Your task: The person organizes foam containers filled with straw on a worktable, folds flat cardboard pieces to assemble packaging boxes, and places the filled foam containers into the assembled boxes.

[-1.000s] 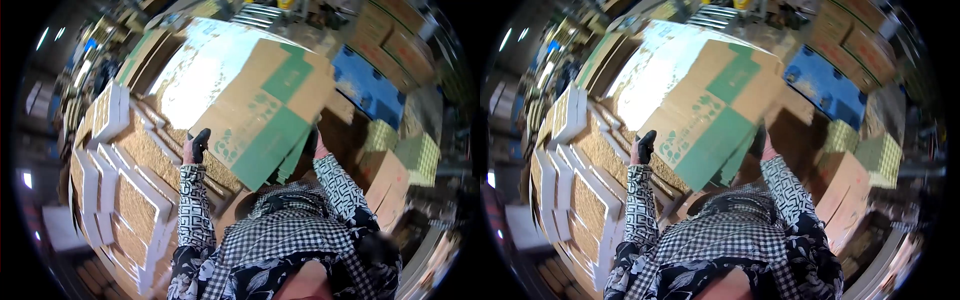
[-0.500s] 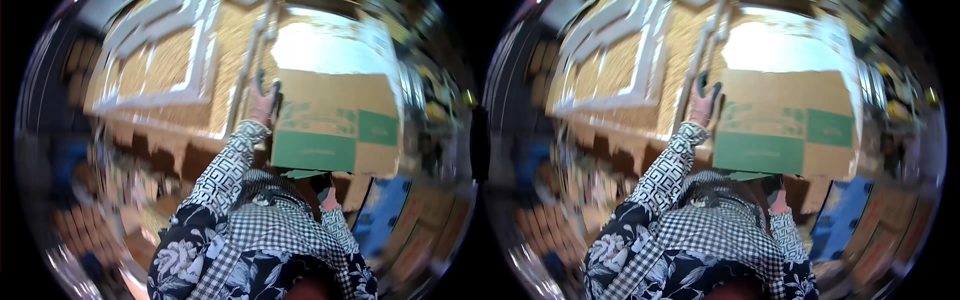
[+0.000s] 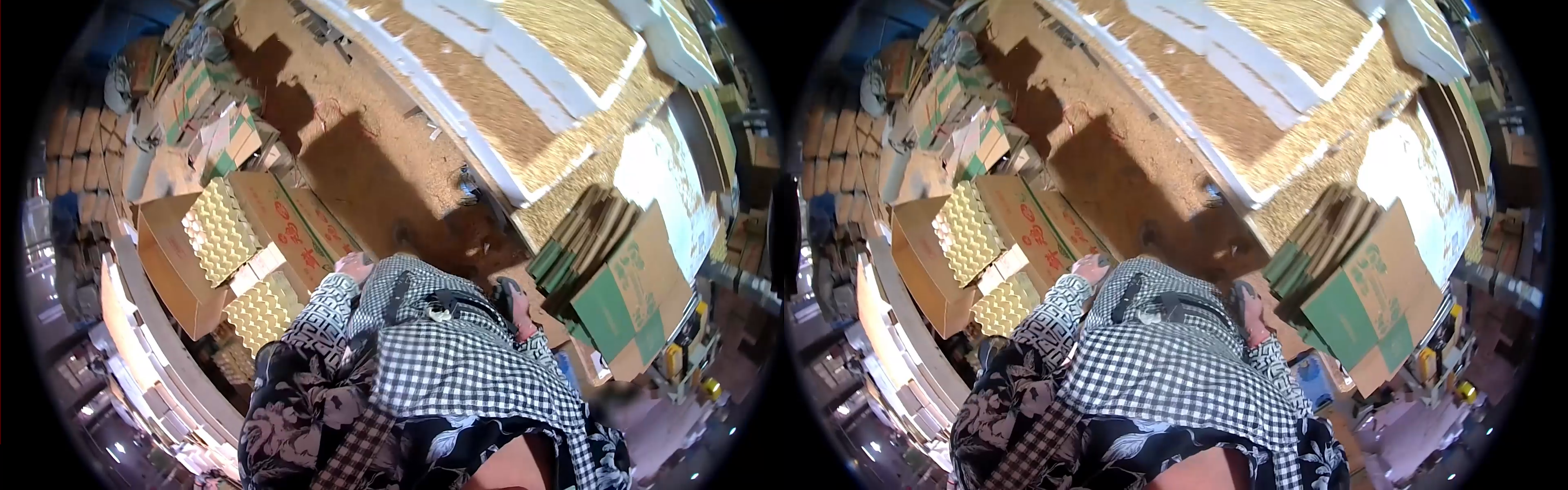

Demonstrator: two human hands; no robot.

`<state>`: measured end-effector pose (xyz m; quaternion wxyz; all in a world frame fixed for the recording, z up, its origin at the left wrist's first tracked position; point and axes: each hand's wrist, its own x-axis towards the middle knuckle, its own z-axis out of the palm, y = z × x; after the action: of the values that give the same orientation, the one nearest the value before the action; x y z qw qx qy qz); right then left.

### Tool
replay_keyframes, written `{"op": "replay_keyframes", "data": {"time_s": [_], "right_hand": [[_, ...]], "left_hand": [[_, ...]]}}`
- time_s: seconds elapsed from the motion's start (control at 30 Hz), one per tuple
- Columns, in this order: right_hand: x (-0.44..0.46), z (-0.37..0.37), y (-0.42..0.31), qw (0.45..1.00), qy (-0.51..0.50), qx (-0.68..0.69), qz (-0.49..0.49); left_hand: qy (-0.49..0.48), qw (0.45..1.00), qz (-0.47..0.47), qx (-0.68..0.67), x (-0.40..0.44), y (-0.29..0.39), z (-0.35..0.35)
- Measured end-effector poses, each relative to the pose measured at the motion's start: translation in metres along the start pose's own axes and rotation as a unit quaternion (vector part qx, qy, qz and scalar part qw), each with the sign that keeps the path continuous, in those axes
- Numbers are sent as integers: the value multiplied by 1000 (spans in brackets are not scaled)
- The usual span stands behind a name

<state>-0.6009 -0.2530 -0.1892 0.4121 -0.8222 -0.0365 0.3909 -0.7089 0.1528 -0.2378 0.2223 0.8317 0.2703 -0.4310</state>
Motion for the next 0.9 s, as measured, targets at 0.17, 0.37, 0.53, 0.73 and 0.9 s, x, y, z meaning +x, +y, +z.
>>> {"op": "replay_keyframes", "data": {"time_s": [0.17,0.37,0.53,0.73,0.9], "right_hand": [[87,58,-82,969,-164,-91,-159],[192,145,-12,979,-182,-42,86],[250,153,37,978,-153,-129,63],[371,134,71,845,-114,-517,73],[485,158,178,838,210,-504,-11]], "left_hand": [[-79,995,-56,-31,45,-85,47],[-16,962,-16,-271,58,-55,94],[0,974,-49,-222,70,-20,125],[71,956,-129,-254,92,19,200],[275,938,-163,-136,88,31,261]]}}
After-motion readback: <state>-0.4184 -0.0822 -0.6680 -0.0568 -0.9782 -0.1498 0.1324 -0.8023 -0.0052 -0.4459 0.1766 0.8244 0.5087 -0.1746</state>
